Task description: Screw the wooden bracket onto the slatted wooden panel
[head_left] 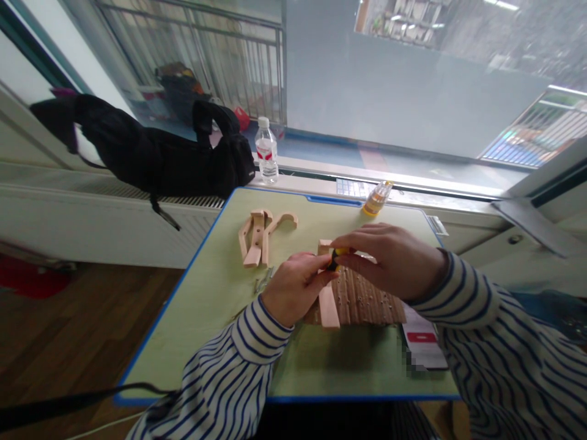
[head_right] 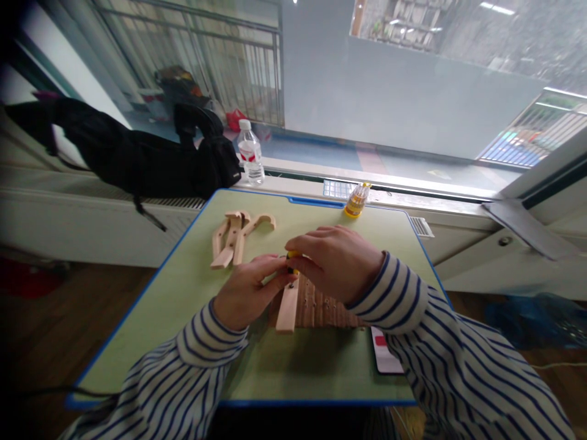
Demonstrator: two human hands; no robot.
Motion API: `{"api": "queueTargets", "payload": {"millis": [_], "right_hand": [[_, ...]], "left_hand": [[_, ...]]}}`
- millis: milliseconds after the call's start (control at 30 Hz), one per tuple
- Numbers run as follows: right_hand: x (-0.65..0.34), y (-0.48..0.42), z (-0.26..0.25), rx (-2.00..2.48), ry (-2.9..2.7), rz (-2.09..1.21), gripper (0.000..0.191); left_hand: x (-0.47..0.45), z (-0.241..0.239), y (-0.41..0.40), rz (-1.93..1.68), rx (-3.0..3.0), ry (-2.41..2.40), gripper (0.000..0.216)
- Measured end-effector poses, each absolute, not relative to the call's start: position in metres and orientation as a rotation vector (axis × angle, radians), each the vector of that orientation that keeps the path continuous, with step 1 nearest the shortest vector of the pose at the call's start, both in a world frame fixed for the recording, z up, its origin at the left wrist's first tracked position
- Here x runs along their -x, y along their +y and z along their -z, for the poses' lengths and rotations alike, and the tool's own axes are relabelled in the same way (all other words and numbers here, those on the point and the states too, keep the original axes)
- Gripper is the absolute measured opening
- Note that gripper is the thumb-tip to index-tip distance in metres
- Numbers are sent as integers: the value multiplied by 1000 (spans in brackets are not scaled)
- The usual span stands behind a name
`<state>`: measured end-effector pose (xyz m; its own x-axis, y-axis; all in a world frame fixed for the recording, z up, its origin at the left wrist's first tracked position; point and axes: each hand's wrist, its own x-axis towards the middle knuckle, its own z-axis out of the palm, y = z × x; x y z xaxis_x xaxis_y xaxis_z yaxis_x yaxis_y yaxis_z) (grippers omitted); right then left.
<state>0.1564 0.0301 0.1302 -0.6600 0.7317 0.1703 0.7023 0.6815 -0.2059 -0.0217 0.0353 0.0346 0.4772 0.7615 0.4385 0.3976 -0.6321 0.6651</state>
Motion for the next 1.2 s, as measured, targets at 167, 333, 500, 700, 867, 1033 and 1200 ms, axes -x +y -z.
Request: {"api": "queueTargets", "payload": {"millis": [167, 333, 500, 700, 867, 1033, 1200], "right_hand": [[-153, 29, -129, 1163, -2641, -165, 24], [-150, 26, -125, 1192, -2585, -128, 26], [-149, 25, -122, 1184, -2564, -109, 26], [-148, 24, -120, 1163, -2546, -122, 25], [-146, 23, -121, 1211, -2537, -122, 25], [-144, 24, -121, 1197, -2536, -168, 28], [-144, 25, -122, 1093, -2560, -194, 26]], "left_hand": [[24, -36, 35, -993, -2247, 925, 19], [26, -36, 35, -968, -2247, 901, 20], [27, -32, 34, -956, -2209, 874, 26], [28, -29, 33, -1026, -2125, 910, 31], [27, -27, 34, -1078, -2066, 974, 27], [28, -29, 34, -1066, -2077, 963, 24], [30, -31, 34, -1038, -2109, 973, 21]]}}
